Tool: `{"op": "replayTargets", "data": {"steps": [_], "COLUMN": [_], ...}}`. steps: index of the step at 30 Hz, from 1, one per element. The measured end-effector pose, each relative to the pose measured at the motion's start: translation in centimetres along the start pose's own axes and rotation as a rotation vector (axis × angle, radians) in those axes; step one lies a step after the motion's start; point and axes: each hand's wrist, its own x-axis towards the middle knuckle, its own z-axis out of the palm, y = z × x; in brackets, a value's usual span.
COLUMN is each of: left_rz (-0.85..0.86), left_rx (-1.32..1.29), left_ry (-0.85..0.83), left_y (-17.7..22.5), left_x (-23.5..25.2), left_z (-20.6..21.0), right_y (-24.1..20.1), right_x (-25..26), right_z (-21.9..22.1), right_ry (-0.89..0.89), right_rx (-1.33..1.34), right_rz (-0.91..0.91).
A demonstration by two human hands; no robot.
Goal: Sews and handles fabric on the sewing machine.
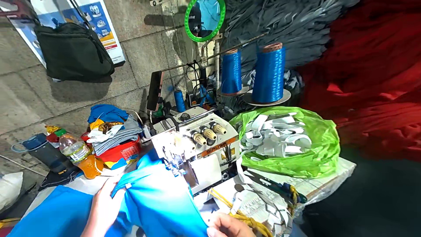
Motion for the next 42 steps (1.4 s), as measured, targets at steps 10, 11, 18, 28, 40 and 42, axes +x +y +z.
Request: {"op": "replayTargets", "data": {"steps": [10,11,18,28,40,42], "left_rz": [0.555,0.622,0.477,-0.165,-0.193,0.037], "left_rx": [0.235,0.281,0.339,0.421,0.511,0.328], "left_ry": [0.183,0.173,0.131,-0.679,-0.359,-0.331], "left_y": [7.8,8.7,7.7,8.9,9.0,10.1], "left_x": [-4.1,-5.0,-4.7,2.8,-2.6,-5.6], "left_z": [5.8,7.0,7.1,3.6,-0.4,-1.5], "right_y": [-0.3,-0.4,-0.1,-0.3,-0.1,-0.5], "right_x": [4.5,4.6,6.0,9.1,3.2,3.5], "right_z": [1.5,1.5,1.9,3.0,3.3,3.5], "right_ry": [0.129,0.134,0.149,0.223,0.006,-0.046], "right_rx": [-0.033,-0.043,-0.106,-0.103,-0.255,-0.31], "right_rz": [-0.042,-0.05,-0.046,0.11,-0.131,-0.261]}}
